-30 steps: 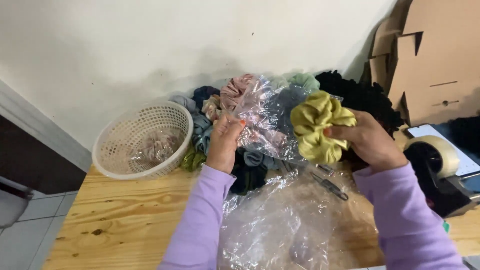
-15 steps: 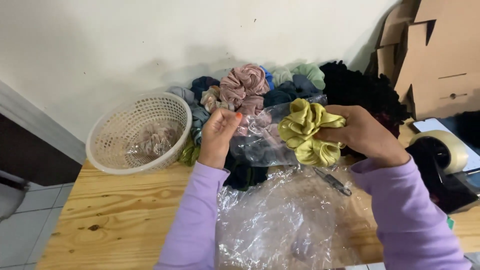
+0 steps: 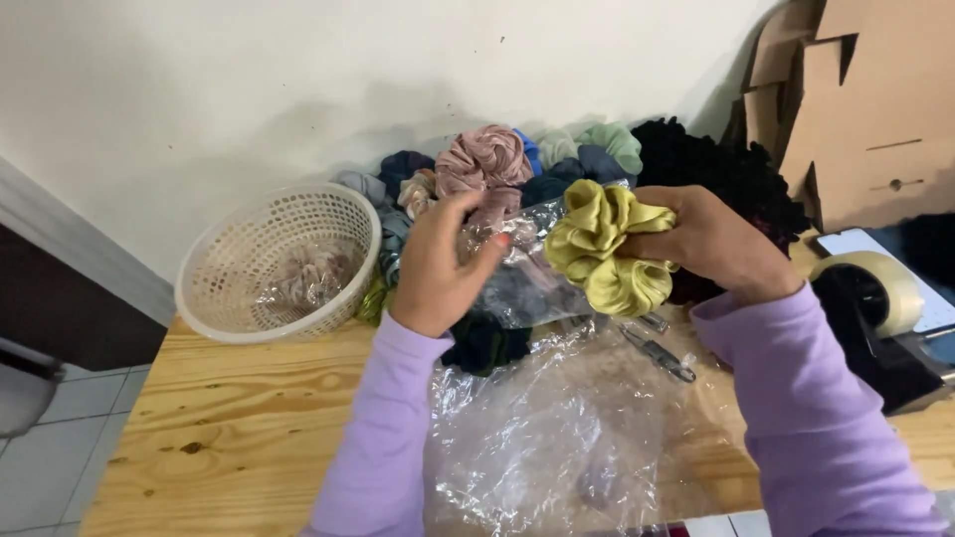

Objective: The person uses a specialized hook tool to pull loose threads from fabric scrunchies and then places the scrunchies into a clear plastic bag.

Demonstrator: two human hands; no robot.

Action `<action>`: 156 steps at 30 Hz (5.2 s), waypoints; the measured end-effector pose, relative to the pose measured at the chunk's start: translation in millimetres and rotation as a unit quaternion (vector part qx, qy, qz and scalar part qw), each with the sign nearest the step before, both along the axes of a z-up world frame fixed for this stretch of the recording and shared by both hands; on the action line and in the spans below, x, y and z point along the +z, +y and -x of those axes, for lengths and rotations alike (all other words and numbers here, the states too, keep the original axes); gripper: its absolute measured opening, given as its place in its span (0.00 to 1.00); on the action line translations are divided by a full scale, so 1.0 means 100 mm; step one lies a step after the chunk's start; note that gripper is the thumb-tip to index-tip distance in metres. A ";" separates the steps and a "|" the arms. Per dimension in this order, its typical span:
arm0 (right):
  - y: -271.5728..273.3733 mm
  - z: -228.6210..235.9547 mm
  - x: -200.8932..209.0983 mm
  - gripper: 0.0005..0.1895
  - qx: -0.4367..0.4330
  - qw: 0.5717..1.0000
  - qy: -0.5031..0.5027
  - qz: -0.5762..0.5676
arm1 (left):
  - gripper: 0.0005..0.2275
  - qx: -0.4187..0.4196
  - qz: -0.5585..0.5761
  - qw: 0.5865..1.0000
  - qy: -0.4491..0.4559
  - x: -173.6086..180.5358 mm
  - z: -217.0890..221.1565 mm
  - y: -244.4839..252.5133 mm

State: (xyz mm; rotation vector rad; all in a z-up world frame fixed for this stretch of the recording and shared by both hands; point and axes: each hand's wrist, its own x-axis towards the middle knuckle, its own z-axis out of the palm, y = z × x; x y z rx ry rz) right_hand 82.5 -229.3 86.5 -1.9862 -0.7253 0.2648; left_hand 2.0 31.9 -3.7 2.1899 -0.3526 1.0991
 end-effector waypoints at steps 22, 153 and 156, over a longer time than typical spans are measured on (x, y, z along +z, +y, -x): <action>-0.20 -0.16 -0.10 0.13 0.036 0.997 -0.067 0.006 | 0.13 -0.139 0.320 0.895 0.277 -0.04 0.17 -0.01; 0.06 -0.10 0.06 0.21 0.273 0.918 0.031 -0.287 | 0.05 -0.154 0.179 0.971 -0.045 0.12 0.17 -0.34; 0.09 0.08 -0.03 0.48 0.161 0.966 -0.036 -0.198 | 0.06 -0.115 0.188 0.974 -0.057 0.11 0.18 -0.35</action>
